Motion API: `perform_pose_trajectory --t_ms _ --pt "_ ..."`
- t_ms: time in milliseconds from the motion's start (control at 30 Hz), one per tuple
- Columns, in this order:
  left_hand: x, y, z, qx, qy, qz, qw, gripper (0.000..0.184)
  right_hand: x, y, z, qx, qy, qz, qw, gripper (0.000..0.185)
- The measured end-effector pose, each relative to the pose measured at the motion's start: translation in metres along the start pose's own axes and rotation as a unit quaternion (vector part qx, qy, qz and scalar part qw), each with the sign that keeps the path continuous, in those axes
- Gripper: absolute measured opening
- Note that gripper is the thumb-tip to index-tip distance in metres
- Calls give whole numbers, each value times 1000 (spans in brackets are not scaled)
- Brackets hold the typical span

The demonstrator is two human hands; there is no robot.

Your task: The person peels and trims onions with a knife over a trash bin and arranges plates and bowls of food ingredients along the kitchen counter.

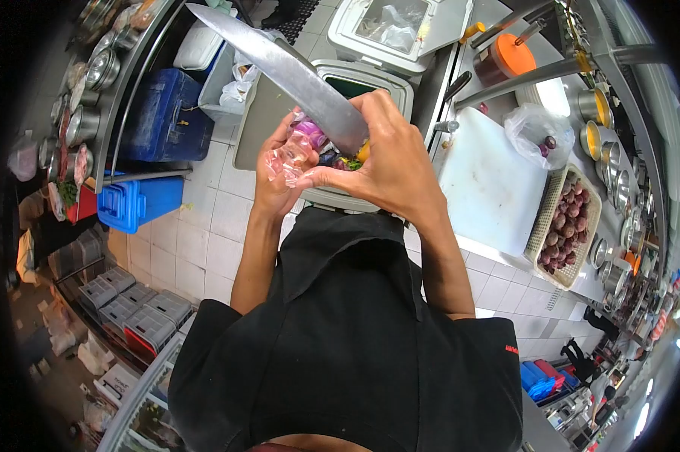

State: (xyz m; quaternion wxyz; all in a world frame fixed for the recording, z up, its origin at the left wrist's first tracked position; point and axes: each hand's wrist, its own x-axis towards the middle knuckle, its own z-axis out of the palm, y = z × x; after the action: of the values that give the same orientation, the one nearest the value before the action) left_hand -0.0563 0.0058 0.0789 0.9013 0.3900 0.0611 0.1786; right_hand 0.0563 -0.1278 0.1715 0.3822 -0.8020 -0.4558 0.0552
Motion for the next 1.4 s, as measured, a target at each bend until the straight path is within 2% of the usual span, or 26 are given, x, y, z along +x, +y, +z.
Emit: perform_pose_trajectory --t_ms 67,400,600,700,767,967,1100,1200,1267,1300,1367,1400 --pt "2 5 9 32 -18 36 999 91 -1 2 -1 13 5 -2 1000 85" --pt "2 2 7 50 -14 36 998 89 -1 6 0 43 5 20 999 79" --pt "1 -3 6 8 -12 63 998 90 0 8 3 39 3 15 999 75" --pt "1 -6 -2 -18 -46 45 998 85 0 7 4 28 -6 0 1000 74" --pt "4 -3 4 -28 -17 21 999 77 -1 6 8 34 -3 3 999 75" --pt "5 0 11 7 66 29 997 67 1 5 8 38 15 15 999 76" --pt "9 6 13 91 43 42 994 66 4 4 6 54 43 27 997 77" --pt "6 5 15 90 35 40 994 66 4 5 6 22 16 20 999 74" --pt "6 5 18 69 43 60 995 68 4 11 11 42 16 23 999 59" --pt "6 6 19 69 44 61 995 68 4 10 10 42 15 22 999 59" --pt "5 9 22 123 56 49 990 69 5 8 9 54 11 52 997 45" --pt "4 10 22 123 56 50 990 69 5 10 11 54 11 52 997 45"
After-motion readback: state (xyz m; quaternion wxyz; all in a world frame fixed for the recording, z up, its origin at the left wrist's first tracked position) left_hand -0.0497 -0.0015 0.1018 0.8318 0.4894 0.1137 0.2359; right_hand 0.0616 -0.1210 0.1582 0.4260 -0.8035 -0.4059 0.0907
